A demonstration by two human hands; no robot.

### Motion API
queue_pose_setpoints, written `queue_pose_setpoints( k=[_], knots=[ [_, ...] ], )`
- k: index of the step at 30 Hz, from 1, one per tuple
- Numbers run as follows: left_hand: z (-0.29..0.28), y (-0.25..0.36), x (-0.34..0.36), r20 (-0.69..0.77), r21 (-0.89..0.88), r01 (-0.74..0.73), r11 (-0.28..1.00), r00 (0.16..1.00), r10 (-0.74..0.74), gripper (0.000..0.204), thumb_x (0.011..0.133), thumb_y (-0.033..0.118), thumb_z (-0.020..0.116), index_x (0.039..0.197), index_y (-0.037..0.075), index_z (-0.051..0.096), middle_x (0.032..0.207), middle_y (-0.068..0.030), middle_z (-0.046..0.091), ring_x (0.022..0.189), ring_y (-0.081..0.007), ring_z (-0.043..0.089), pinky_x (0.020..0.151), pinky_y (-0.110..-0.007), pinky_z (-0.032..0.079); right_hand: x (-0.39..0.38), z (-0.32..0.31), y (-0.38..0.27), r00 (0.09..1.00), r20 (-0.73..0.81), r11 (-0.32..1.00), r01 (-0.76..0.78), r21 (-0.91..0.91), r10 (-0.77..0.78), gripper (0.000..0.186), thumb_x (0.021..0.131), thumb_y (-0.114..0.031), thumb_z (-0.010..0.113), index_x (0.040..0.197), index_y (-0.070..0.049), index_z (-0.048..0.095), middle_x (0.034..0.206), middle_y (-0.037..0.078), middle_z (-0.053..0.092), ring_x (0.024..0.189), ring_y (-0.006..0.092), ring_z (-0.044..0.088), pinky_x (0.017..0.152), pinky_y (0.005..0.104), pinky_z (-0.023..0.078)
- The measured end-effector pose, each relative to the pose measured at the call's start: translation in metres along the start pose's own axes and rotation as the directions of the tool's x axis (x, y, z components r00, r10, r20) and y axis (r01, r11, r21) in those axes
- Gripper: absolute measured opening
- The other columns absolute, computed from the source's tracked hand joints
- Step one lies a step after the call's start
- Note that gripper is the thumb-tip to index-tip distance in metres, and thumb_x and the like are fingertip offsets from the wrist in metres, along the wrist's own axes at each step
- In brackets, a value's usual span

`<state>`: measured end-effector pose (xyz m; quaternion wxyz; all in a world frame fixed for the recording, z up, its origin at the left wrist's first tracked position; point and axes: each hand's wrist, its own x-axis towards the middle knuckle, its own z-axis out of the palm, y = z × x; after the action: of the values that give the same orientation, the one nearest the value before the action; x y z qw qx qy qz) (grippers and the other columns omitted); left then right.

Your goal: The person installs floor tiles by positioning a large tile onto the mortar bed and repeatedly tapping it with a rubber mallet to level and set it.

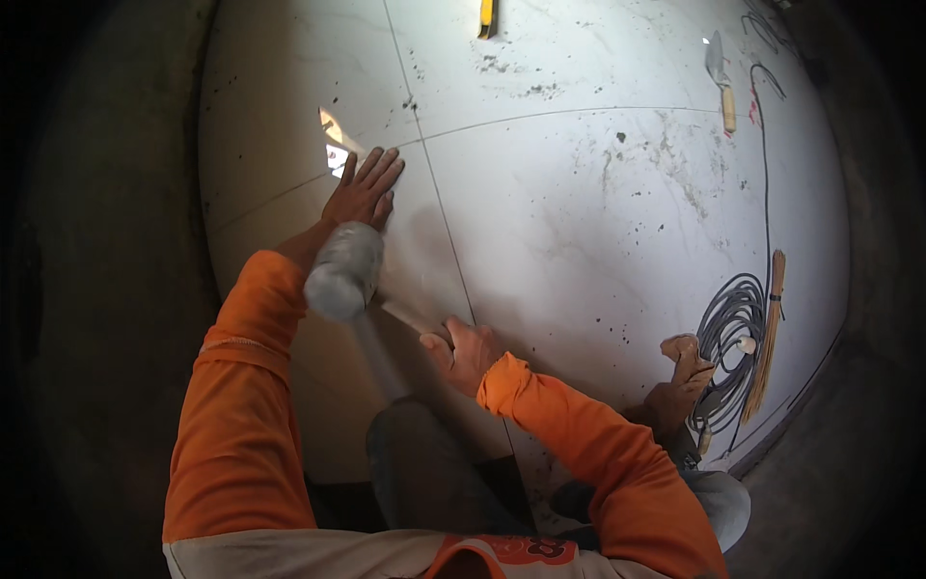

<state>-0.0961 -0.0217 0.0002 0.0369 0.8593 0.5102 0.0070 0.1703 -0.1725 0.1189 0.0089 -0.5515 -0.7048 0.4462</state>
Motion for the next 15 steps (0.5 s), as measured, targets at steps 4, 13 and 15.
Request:
queue_pose_setpoints(
  k=[4, 13, 15],
  knots=[
    [0.000, 0.007, 0.002, -0.007, -0.036, 0.020, 0.999, 1.000, -0.021, 0.058, 0.092, 0.024, 0.038, 0.148, 0.011, 0.028, 0.156, -0.0079, 0.024, 0.145, -0.0266, 0.019, 0.118, -0.053, 0.009, 0.006, 0.007, 0.021, 0.983, 0.124, 0.991, -0.131, -0.029, 0.133, 0.065, 0.090, -0.063, 0.046, 0.096, 0.001, 0.058, 0.078, 0.024, 0.064, 0.078, 0.0461, 0.062, 0.075, 0.0521, 0.050],
    [-0.008, 0.008, 0.006, -0.013, -0.051, 0.015, 0.999, 1.000, -0.016, 0.058, 0.092, 0.024, 0.037, 0.147, 0.010, 0.030, 0.156, -0.0110, 0.024, 0.145, -0.0296, 0.020, 0.117, -0.055, 0.008, 0.007, 0.033, 0.022, 0.976, 0.201, 0.990, 0.104, -0.100, -0.082, 0.071, 0.089, -0.068, 0.041, 0.106, -0.001, 0.058, 0.081, 0.022, 0.066, 0.081, 0.0421, 0.065, 0.075, 0.0484, 0.052],
    [-0.010, 0.001, 0.001, -0.014, -0.073, 0.016, 0.997, 1.000, -0.017, 0.059, 0.090, 0.024, 0.038, 0.147, 0.009, 0.030, 0.155, -0.0123, 0.025, 0.145, -0.0310, 0.020, 0.116, -0.058, 0.007, 0.015, 0.039, 0.006, 0.951, 0.286, 0.981, 0.153, -0.119, -0.114, 0.071, 0.089, -0.069, 0.040, 0.107, -0.002, 0.058, 0.081, 0.022, 0.067, 0.082, 0.0413, 0.066, 0.074, 0.0483, 0.052]
  ],
)
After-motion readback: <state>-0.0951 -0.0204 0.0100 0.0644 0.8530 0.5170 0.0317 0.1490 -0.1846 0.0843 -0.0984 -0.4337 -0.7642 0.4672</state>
